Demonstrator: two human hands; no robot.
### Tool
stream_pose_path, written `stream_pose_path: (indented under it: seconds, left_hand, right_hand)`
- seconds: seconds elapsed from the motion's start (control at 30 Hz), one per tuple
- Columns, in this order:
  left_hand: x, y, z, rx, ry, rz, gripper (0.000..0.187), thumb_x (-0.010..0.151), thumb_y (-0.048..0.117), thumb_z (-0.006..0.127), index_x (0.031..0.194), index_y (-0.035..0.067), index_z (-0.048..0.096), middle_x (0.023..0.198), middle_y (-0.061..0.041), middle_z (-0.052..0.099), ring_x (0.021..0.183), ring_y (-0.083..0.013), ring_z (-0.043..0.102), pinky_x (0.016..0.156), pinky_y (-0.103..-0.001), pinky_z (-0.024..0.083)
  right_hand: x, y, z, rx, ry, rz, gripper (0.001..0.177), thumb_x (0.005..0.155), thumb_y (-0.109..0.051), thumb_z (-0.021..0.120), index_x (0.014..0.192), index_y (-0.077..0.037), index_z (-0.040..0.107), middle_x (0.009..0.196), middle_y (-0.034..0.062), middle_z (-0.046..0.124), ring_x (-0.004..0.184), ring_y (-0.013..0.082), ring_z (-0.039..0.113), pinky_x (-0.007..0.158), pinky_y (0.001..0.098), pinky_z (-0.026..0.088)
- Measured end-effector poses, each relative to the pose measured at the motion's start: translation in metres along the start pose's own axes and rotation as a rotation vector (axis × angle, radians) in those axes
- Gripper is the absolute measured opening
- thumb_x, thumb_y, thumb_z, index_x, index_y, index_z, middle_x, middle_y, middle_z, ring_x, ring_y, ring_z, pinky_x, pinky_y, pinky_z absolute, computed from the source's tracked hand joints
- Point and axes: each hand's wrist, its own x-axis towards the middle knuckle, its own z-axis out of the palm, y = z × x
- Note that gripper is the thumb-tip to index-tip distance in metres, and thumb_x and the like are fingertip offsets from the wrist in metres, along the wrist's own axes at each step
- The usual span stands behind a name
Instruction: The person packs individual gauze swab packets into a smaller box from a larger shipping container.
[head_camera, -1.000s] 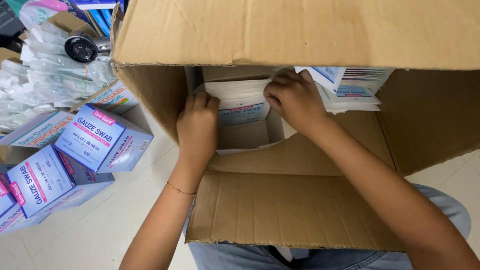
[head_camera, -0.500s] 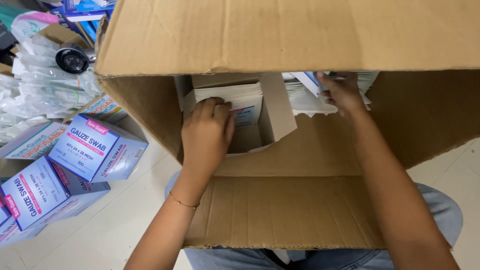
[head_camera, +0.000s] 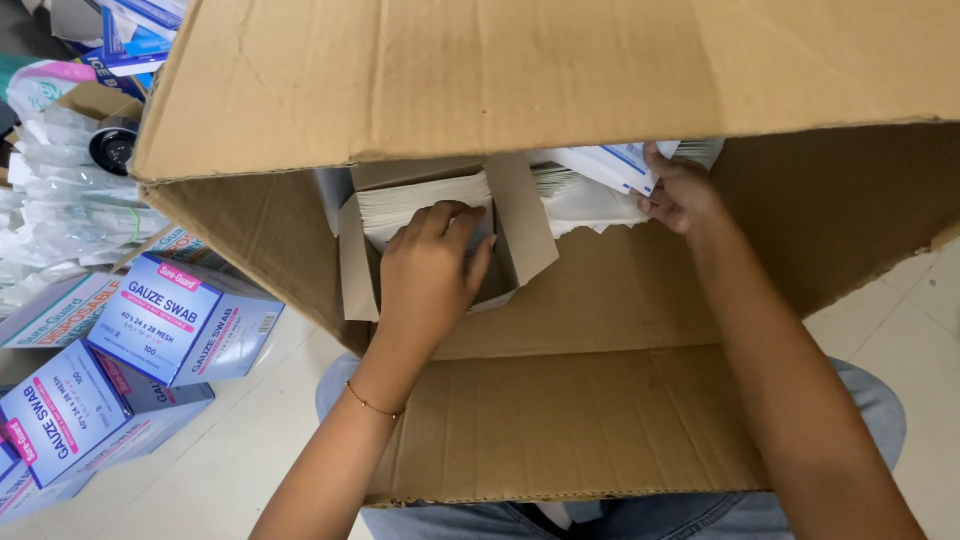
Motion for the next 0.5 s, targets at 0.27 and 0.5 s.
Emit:
stream_pose_path:
  seconds: [0.27,0.5]
  left_hand:
    - [0.004,0.009,0.0,-0.244,-0.04,-0.071,0.028,0.092,0.016,0.076,0.116,0.003,0.07,0.113,-0.013,0.07,0.101,-0.0317,0.07,0.085,-0.042,0.057]
    - [0.006,-0.012,0.026,-1.187,-0.15,-0.432,0.068,0.098,0.017,0.071,0.152,-0.003,0.035,0.131,-0.017,0.065,0.111,-0.018,0.069,0.092,-0.032,0.06]
  right_hand:
    - [-0.002,-0.001,-0.043,0.002,0.008,-0.319,0.024,0.104,-0.031,0.067,0.116,-0.011,0.064,0.098,0.0033,0.069,0.076,0.0146,0.061,0.062,0.0301,0.052]
    - [-0.155,-0.064,0.016,-0.077,-0.453,-0.301,0.03,0.096,-0.011,0.065,0.125,-0.007,0.059,0.108,0.0065,0.074,0.091,0.0137,0.071,0.076,0.0292,0.059]
